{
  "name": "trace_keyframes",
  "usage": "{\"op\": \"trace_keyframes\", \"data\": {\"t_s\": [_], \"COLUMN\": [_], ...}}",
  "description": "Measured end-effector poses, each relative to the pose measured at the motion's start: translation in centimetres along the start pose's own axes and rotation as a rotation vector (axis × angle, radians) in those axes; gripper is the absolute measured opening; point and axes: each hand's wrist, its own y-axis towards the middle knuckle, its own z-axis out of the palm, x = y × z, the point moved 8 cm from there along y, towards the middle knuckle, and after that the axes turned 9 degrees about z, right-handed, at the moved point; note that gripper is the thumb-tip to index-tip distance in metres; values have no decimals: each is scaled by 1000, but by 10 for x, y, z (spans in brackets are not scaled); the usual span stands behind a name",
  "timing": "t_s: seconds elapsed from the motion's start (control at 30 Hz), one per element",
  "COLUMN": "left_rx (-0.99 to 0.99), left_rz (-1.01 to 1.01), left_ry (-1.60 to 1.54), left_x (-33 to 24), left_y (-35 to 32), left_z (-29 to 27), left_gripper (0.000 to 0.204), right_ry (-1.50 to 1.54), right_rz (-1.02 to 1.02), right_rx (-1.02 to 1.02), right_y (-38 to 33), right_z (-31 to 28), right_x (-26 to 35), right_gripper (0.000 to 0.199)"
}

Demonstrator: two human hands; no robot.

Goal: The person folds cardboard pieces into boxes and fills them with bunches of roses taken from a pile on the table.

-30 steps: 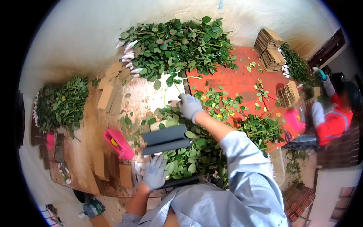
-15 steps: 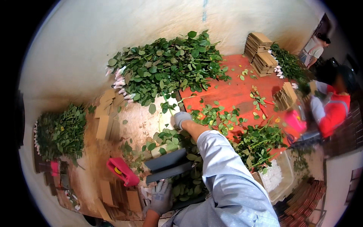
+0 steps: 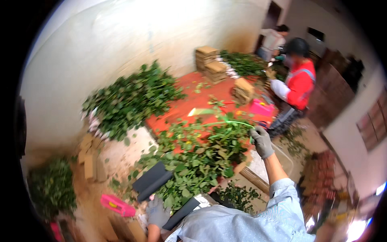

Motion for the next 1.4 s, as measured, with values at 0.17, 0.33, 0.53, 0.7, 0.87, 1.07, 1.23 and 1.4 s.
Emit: {"op": "trace_keyframes", "data": {"t_s": [0.17,0.33,0.53,0.7,0.87,1.07,1.23,1.4], "left_rx": [-32,-78,76,9,53,60,-27,-93], "left_rz": [12,118,55,33,-33,-29,14,62], "left_ry": [20,97,26,51,6,36,74,-28], "left_x": [14,2,-6,13,4,-3,-5,2], "left_y": [-6,5,8,-4,-7,-4,-2,4], "left_z": [-4,9,5,-1,-2,-2,-5,10], "left_gripper": [67,61,68,70,74,71,69,71], "right_ry": [-742,-1638,-1518,-1555,-1198,-803,-750,-978], "right_rz": [182,567,724,779,709,-575,-878,-896], "right_rx": [-495,382,327,169,-455,-257,264,475], "right_y": [-131,-324,-348,-210,-127,41,76,135], "right_z": [-202,-228,-189,-204,-174,76,361,579], "right_x": [-208,-441,-476,-407,-279,-5,108,96], "right_gripper": [23,34,34,35,48,47,51,68]}}
